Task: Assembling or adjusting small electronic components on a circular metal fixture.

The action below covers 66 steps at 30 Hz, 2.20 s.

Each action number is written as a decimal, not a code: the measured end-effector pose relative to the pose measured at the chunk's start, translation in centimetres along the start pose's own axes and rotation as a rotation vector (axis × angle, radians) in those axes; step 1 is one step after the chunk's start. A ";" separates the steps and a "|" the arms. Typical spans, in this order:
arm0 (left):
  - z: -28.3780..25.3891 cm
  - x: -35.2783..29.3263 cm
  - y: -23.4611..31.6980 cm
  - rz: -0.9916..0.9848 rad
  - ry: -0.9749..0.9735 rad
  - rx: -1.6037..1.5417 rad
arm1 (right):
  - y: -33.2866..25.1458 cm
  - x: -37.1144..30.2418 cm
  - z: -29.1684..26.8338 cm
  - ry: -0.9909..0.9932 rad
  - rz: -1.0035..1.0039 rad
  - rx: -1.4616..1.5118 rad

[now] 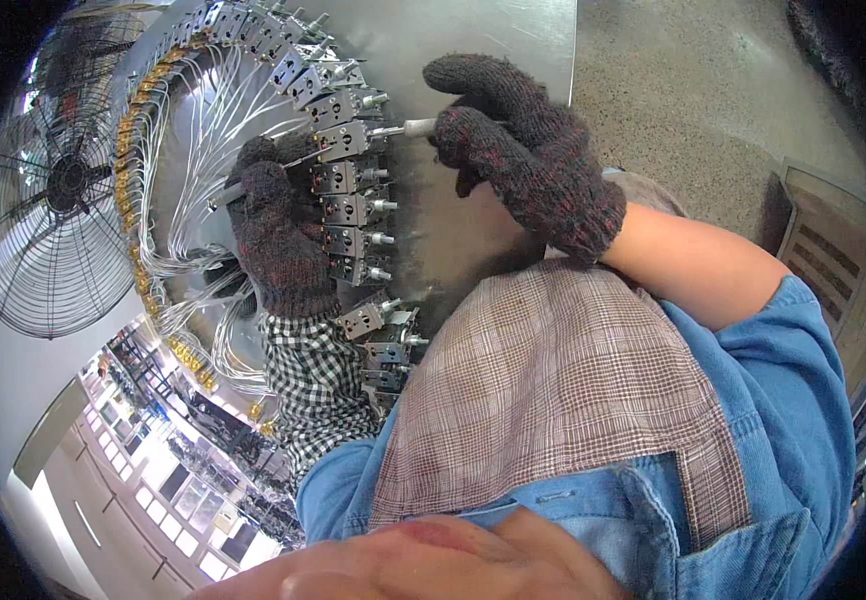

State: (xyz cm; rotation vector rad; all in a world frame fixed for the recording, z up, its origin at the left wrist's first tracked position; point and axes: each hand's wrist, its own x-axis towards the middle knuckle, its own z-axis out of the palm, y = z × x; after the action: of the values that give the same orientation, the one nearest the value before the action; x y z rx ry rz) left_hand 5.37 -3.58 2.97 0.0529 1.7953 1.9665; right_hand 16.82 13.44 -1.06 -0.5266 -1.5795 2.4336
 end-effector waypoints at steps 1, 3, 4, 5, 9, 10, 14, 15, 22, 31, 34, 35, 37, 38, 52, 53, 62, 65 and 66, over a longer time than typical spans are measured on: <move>-0.2 0.1 0.0 -0.010 -0.008 -0.005 | 0.1 0.1 0.1 0.002 -0.030 -0.026; -0.1 0.2 -0.1 -0.020 -0.019 -0.012 | 0.3 -0.2 0.6 0.027 -0.067 -0.007; 0.2 0.2 -0.4 0.020 -0.031 -0.082 | 0.5 -0.3 0.7 0.051 -0.104 0.013; 0.3 0.3 -0.6 0.059 -0.041 -0.149 | 0.7 -0.3 0.7 0.052 -0.103 0.014; -0.5 0.5 -0.9 0.118 -0.054 -0.091 | 0.6 -0.2 0.1 0.020 -0.003 0.059; -0.6 0.3 -0.4 0.088 -0.046 -0.014 | 0.2 -0.3 -0.1 -0.008 0.076 0.010; -0.9 0.4 -1.1 0.112 -0.043 -0.077 | -0.9 0.0 0.5 0.033 0.280 -0.074; -0.9 0.5 -1.0 0.112 -0.047 -0.079 | 0.2 -0.1 0.8 0.088 0.068 -0.052; -0.1 0.0 -0.2 0.072 -0.017 -0.001 | -1.6 -0.4 0.1 0.008 0.209 -0.105; -0.1 1.5 -1.3 0.073 -0.031 0.047 | -1.3 0.4 -0.6 0.072 0.183 -0.086; 0.0 0.7 -0.3 0.088 0.012 -0.021 | -0.8 1.1 -0.6 -0.034 -0.149 -0.492; 0.0 0.7 -0.4 0.104 0.006 -0.070 | -1.1 1.1 -0.6 -0.033 -0.148 -0.493; -0.1 0.5 0.1 0.078 -0.007 -0.007 | -2.1 1.3 -0.3 0.006 0.365 -0.222; -0.1 0.5 0.2 0.052 -0.021 0.057 | -2.2 1.3 -0.3 0.009 0.364 -0.223; 0.3 0.3 -0.1 0.054 -0.038 -0.051 | -1.4 0.9 -0.5 -0.029 0.276 0.038; 0.3 0.2 0.0 0.048 -0.026 0.032 | -1.1 0.8 -0.4 -0.030 0.276 0.038; 0.9 0.2 0.0 0.074 0.004 -0.072 | -0.9 0.8 -0.8 -0.002 0.148 -0.064; 1.3 0.1 0.6 0.043 0.006 -0.021 | -0.7 0.9 -0.5 -0.007 0.155 -0.085; 1.2 0.1 0.5 0.042 0.004 -0.021 | -0.1 1.1 0.1 0.066 0.060 -0.021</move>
State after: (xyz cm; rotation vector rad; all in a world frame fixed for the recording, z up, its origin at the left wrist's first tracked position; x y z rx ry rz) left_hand 5.53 -2.38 3.54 0.0798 1.7894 2.0156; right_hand 15.81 13.78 -1.09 -0.6606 -1.5860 2.4185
